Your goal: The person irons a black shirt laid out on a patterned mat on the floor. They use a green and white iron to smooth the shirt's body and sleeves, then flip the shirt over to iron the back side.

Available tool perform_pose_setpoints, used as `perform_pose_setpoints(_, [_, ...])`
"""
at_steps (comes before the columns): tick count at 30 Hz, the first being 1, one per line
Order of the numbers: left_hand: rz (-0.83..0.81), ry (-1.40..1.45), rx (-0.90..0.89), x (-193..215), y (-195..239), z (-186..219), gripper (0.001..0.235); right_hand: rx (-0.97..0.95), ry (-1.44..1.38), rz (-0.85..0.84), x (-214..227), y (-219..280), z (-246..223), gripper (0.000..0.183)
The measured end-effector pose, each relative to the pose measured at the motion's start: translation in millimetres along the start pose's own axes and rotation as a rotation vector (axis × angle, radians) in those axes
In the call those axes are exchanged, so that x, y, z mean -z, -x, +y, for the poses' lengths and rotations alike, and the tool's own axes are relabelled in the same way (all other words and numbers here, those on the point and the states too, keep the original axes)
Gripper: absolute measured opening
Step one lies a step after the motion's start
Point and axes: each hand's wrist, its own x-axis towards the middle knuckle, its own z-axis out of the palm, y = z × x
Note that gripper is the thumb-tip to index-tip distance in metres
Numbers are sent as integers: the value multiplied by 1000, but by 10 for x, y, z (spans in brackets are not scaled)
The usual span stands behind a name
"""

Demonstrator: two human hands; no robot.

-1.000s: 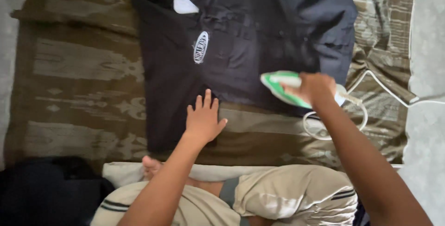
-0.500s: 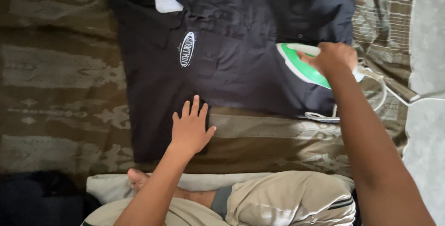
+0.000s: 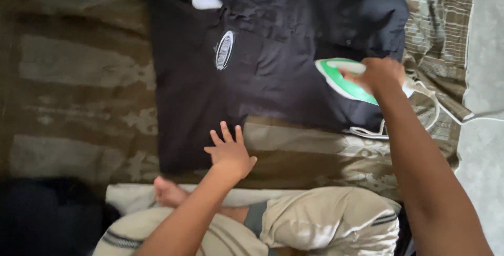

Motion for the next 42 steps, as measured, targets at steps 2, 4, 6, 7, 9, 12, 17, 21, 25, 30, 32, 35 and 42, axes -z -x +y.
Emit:
perform_pose_setpoints(2, [-30,39,10,2,85,41,87,92,30,40,-105,181,-64,79])
perform_pose_setpoints(4, [-45,86,34,-61,141,52,89,199,55,96,-110,444,-218,74])
perform_pose_setpoints(6, [-64,100,43,-169,134,87,91,275,55,54,-50,796,-380,68])
perform_pose_setpoints(7, [-52,115,53,-223,146,11,91,291,59,69,-89,873,-484,68])
perform_pose_setpoints(9, [-37,111,-98,-305,144,-112,86,305,86,64,-151,1009,-650,71])
perform_pose_setpoints(12, [56,152,-272,-536,-133,-359,69,276,-14,40,89,1324,-1015,74])
perform_pose_setpoints(17, [693,139,-381,-163,496,-1700,43,395,-110,217,206,1424,-1788,76])
perform_pose_setpoints(21, [863,210,-149,-531,441,-2412,48,490,-53,271,263,1402,-2476,68])
perform_pose_setpoints(25, [857,503,-69,-784,298,-2445,58,525,67,225,430,1494,-2796,72])
perform_pose_setpoints(30, [935,408,-36,-933,53,-2349,87,612,90,210,506,1646,-2866,70])
perform_pose_setpoints(32, [935,439,-48,-859,142,-2330,90,515,52,263,428,1500,-2988,72])
perform_pose_setpoints(35, [925,464,-50,-835,166,-2293,96,463,13,282,366,1468,-3071,73])
perform_pose_setpoints(42, [983,410,-8,-888,2,-2319,103,512,-23,328,486,1503,-3199,72])
